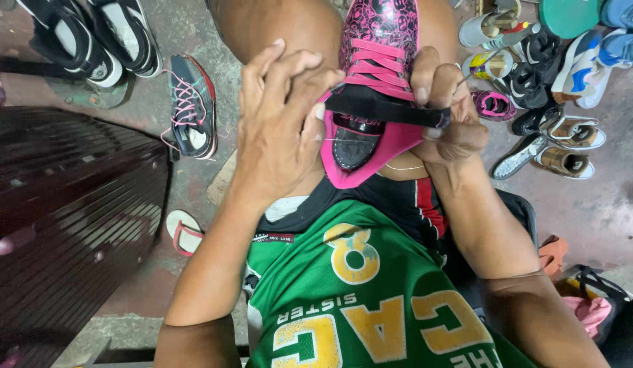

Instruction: The person sits on the floor and sews a pink and black shoe using a needle and white thread. They repeatedly insert the needle through the shoe's upper and pull the thread to secure stitches.

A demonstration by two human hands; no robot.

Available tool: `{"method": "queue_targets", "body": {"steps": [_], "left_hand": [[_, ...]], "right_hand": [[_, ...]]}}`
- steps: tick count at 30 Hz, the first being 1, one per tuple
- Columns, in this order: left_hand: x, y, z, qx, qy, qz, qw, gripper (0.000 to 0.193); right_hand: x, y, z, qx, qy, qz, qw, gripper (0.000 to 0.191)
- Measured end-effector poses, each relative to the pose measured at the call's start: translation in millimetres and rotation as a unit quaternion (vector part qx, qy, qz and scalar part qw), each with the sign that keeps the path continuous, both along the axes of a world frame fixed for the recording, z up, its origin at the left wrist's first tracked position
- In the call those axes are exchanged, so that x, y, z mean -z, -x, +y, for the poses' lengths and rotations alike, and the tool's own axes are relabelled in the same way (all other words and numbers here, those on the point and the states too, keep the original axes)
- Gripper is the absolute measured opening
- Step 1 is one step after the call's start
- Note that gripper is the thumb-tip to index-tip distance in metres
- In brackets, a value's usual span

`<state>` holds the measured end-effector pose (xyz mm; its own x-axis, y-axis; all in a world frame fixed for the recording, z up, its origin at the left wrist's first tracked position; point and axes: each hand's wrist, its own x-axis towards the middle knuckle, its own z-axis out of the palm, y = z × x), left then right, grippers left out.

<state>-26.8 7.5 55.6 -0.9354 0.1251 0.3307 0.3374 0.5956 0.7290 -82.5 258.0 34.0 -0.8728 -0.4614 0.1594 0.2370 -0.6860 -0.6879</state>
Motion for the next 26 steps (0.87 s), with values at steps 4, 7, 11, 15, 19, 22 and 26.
{"method": "queue_targets", "body": {"steps": [4,7,11,15,19,22,26], "left_hand": [[8,-1,14,-0.025,0.005,-0.015,1.0,0.033],[11,0,20,-0.041,0.021,-0.02,0.999,0.035],[12,7,30,-0.031,0.037,-0.01,0.999,0.039],[13,-6,29,-0.041,0.066,-0.022,0.997,0.039],[6,-1,37,-0.044,0.072,-0.008,0.996,0.043],[8,0,38,-0.044,0.074,-0.008,0.996,0.045],[10,-5,42,-0.049,0.019,-0.032,0.998,0.039]], "right_hand": [[-23,-4,3,0.019,-0.251,0.168,0.953,0.036],[-45,-13,5,0.102,-0.478,0.337,0.805,0.032],[-44,-16,11,0.103,-0.407,0.172,0.891,0.025],[-18,-23,-2,0.048,-0.043,-0.049,0.997,0.031],[-22,-15,14,0.04,-0.135,-0.095,0.985,0.028],[-50,-14,38,0.023,-0.414,0.133,0.9,0.024],[-73,-12,35,-0.044,-0.297,0.131,0.945,0.028]]}}
